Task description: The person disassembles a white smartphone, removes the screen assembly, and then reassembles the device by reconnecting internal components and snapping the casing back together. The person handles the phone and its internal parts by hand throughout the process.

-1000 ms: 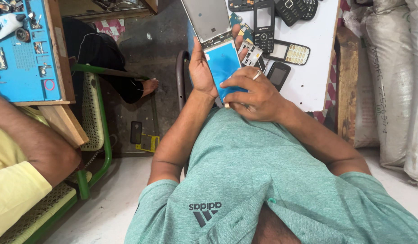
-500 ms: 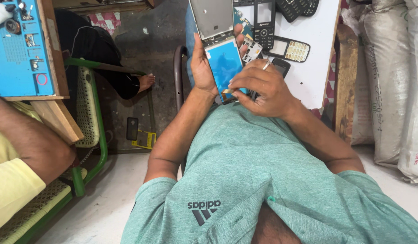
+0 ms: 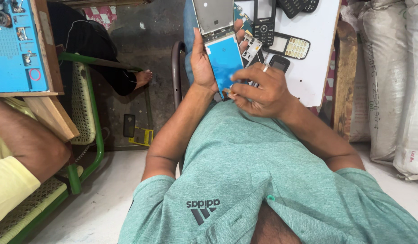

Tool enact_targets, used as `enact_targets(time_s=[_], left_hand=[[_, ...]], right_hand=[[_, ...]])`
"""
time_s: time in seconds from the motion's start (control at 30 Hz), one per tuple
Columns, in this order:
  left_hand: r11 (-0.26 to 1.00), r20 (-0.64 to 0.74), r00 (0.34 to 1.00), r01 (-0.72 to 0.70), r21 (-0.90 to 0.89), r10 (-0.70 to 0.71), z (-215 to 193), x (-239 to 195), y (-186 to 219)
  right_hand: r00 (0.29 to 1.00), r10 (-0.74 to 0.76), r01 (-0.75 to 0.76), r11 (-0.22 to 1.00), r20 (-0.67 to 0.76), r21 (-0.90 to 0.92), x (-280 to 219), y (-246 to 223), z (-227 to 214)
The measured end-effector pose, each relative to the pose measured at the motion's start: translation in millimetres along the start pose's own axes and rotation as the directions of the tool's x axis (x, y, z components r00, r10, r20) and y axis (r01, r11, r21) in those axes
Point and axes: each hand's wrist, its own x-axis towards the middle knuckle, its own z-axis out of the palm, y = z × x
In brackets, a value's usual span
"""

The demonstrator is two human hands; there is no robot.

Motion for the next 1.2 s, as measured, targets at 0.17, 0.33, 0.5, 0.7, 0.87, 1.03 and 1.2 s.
enact_targets(time_s=[0.17,0.33,0.5,0.7,0.87,1.03,1.2], left_hand=[[0.999,-0.040,0.999,0.033,0.005,-0.033,0,0,-5],[0.997,-0.022,0.997,0.074,-0.036,-0.074,1,0,-10],[0.997,-0.005,0.997,0.079,0.014,-0.079,6,0,-14],[0.987,-0.088,0.991,0.114,0.114,-0.104,5,-1,-15],[0.985,-0.113,0.993,0.041,0.167,-0.023,-6,1,-18],[0.994,0.014,0.994,0.111,0.004,-0.111,-10,1,-15],[0.989,-0.001,0.991,0.133,0.066,-0.133,-6,2,-15]], right_hand=[[0.998,0.024,-0.037,0.970,0.055,0.240,3,3,3],[0.977,0.193,-0.211,0.868,0.088,0.449,-1,7,3],[0.955,0.295,-0.275,0.833,0.035,0.480,1,15,-7],[0.934,0.353,-0.263,0.787,-0.056,0.559,14,31,-10],[0.906,0.422,-0.291,0.688,-0.040,0.665,23,44,-14],[0.915,0.399,-0.257,0.689,-0.058,0.677,28,54,-19],[0.898,0.436,-0.276,0.672,-0.064,0.687,28,61,-28]])
